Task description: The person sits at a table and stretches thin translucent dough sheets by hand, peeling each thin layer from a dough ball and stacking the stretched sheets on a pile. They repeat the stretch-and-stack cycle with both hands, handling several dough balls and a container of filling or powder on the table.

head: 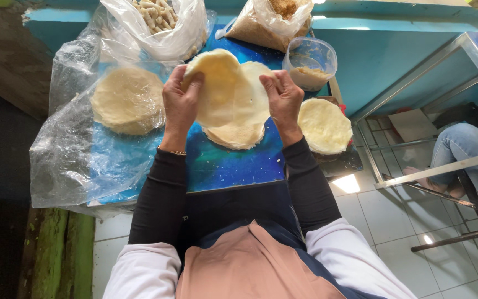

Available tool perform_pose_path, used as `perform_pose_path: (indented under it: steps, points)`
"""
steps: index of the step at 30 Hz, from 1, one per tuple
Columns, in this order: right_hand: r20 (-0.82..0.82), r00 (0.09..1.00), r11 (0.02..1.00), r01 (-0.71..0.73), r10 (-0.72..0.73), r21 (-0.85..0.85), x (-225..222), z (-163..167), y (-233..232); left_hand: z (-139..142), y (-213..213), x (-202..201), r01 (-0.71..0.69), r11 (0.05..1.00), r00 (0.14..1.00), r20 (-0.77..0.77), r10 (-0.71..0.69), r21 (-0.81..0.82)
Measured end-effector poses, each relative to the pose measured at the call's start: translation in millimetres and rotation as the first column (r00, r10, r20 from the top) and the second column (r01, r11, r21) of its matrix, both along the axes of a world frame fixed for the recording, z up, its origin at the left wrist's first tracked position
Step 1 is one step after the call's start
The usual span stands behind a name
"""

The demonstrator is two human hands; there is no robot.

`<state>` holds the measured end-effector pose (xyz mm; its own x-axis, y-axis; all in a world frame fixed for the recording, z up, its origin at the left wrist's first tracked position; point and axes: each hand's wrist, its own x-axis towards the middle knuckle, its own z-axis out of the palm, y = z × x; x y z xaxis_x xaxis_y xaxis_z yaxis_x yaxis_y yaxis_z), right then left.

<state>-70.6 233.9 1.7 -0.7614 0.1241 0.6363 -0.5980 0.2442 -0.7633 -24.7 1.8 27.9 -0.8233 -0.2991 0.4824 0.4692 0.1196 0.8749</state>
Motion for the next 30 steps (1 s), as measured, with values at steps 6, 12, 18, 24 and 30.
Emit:
perform_pose_path:
  steps: [6, 12, 18, 24, 30]
  points:
    - [0.043, 0.994, 0.96, -0.09, 0.105, -0.265, -4.4, 0.4, 20.0, -14.0, -3.8, -8.3, 0.173, 0.93, 0.985, -0.049, -0.166, 0.325]
    - [0.088, 0.994, 0.967, -0.035, 0.059, -0.252, 13.4, 7.7, 62.1, -19.9, -3.3, -13.0, 0.162, 0.936, 0.986, -0.029, -0.161, 0.313]
    - [0.233, 0.97, 0.975, 0.021, -0.075, 0.223, 30.3, 32.1, 107.2, -16.4, 1.0, -6.9, 0.073, 0.996, 0.996, 0.044, -0.075, 0.054]
    - [0.288, 0.932, 0.971, -0.183, 0.221, -0.154, 21.8, 40.5, 136.9, -14.5, 4.0, -5.4, 0.102, 0.992, 0.994, 0.034, -0.105, 0.076]
    - [0.407, 0.909, 0.991, 0.037, -0.087, 0.129, 28.1, 10.8, 161.1, -14.2, 6.4, -4.6, 0.074, 0.997, 0.995, 0.07, -0.075, 0.014]
